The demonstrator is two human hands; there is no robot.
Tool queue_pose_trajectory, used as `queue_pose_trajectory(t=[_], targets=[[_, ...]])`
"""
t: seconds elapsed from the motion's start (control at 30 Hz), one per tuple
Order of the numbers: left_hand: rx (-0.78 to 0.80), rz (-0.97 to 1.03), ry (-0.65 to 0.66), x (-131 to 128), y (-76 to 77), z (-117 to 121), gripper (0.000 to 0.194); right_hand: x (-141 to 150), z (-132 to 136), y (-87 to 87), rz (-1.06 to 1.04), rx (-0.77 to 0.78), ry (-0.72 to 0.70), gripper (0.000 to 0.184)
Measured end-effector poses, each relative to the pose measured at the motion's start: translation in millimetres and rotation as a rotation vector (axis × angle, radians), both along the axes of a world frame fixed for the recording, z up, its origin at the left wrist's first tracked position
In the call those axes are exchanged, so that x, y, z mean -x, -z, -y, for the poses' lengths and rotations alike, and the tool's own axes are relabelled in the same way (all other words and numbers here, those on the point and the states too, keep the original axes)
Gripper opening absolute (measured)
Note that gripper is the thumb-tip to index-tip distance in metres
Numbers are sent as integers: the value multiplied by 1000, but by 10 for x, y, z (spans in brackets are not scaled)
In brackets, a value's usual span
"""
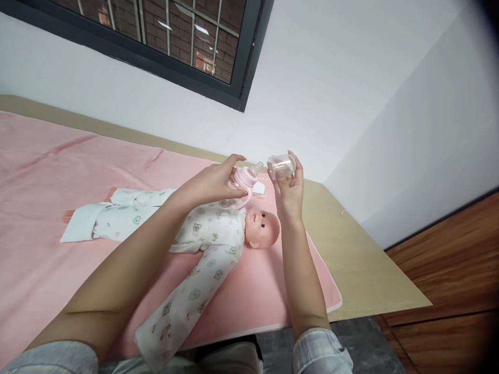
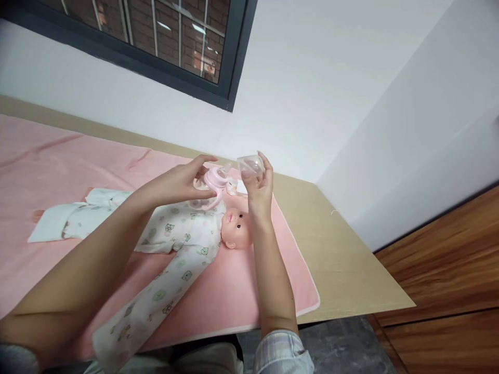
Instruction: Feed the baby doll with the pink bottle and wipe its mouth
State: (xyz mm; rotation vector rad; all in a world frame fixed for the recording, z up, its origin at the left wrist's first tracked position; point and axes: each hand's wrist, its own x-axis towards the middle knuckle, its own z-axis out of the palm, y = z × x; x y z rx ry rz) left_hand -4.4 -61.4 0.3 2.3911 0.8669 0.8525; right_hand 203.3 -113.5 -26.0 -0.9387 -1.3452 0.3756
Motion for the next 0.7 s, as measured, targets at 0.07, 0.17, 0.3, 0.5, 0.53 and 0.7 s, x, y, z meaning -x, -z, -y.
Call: queue_pose_trajectory(t=[0.07, 0.17, 0.3, 0.5, 0.53, 0.7], targets=[[-10, -19, 13, -19, -10, 76, 78, 81, 68, -26, 44, -2, -20, 81], [-19, -10, 29, -44, -7, 130, 77, 159, 101, -21, 114, 36, -51, 79], [-45, -5, 0, -57, -12, 160, 78, 205, 89, 18, 129, 100, -110, 77], [-92, -36, -45, -77, -45, 191, 82, 278, 77, 63, 81, 154, -169, 101], [-99, -38, -51, -79, -46, 196, 82, 296, 74, 69, 68, 143, -159, 103], [-197, -9, -76, -26, -64, 312, 77, 246, 7, 87, 44, 59, -54, 104]])
